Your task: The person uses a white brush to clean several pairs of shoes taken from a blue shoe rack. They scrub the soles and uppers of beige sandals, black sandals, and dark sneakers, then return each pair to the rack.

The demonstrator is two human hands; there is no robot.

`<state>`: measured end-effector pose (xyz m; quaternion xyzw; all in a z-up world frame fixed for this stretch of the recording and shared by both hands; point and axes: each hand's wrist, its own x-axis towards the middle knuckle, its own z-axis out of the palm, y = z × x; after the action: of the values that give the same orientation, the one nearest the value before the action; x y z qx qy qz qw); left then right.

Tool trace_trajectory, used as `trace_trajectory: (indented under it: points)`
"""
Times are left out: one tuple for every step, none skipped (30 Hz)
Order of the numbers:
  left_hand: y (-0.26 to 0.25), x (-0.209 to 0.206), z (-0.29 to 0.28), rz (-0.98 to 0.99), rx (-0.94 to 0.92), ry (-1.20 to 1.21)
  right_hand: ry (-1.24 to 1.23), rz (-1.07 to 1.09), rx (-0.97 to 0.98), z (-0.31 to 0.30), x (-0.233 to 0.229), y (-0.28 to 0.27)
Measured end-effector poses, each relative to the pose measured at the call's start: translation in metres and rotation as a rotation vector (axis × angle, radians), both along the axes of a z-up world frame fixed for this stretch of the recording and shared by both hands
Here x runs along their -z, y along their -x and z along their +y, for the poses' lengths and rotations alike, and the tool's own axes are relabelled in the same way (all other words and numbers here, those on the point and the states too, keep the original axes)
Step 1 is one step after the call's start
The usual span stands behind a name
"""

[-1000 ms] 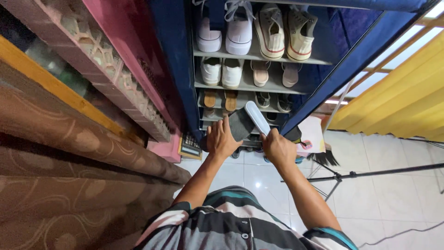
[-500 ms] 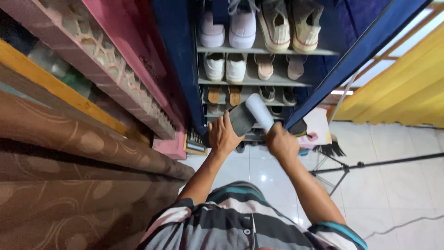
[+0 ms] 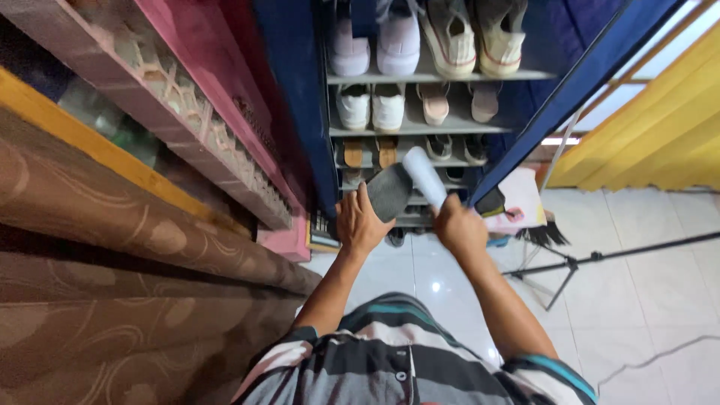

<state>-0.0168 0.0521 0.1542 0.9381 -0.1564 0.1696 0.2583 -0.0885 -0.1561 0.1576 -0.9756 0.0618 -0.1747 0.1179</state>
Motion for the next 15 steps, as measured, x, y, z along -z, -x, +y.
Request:
trace_trajectory:
  points:
    - [0.005, 0.004, 0.004, 0.015, 0.004, -0.003, -0.003, 0.015, 0.004, 0.003, -0.003, 0.004]
    - [0.003, 0.005, 0.007, -0.031, 0.008, 0.018, -0.023, 0.0, 0.03, 0.004, -0.008, 0.0]
    - [0.001, 0.005, 0.009, -0.076, 0.013, 0.04, -0.043, -0.015, 0.056, 0.004, -0.014, -0.004]
    - [-0.003, 0.006, 0.014, -0.084, 0.017, 0.036, -0.047, -0.023, 0.06, 0.004, -0.014, -0.006]
    - [-0.007, 0.007, 0.018, -0.122, 0.034, 0.052, -0.046, -0.018, 0.018, 0.004, -0.015, -0.009]
    - [0.0, 0.013, 0.024, -0.138, 0.053, 0.064, -0.05, 0.009, -0.023, 0.006, -0.011, -0.001]
    - [0.004, 0.016, 0.028, -0.123, 0.059, 0.057, -0.058, 0.023, -0.017, 0.004, -0.017, 0.001]
    - [0.005, 0.018, 0.03, -0.14, 0.064, 0.074, -0.051, 0.037, 0.072, -0.001, -0.026, -0.001]
    - [0.006, 0.019, 0.032, -0.157, 0.069, 0.091, -0.043, 0.051, 0.16, -0.006, -0.035, -0.002]
    - [0.004, 0.017, 0.033, -0.167, 0.074, 0.092, -0.043, 0.04, 0.164, -0.003, -0.037, -0.003]
    - [0.001, 0.014, 0.034, -0.189, 0.078, 0.084, -0.02, 0.02, 0.2, 0.0, -0.04, -0.003]
    - [0.004, 0.014, 0.031, -0.204, 0.076, 0.084, 0.013, 0.006, 0.231, -0.001, -0.043, 0.0]
    - [0.001, 0.014, 0.028, -0.207, 0.074, 0.094, 0.023, 0.002, 0.23, 0.003, -0.042, 0.0]
    - [0.005, 0.017, 0.032, -0.227, 0.106, 0.113, -0.036, -0.051, 0.124, 0.012, -0.037, 0.007]
    - [0.008, 0.02, 0.034, -0.247, 0.139, 0.132, -0.096, -0.104, 0.018, 0.021, -0.032, 0.013]
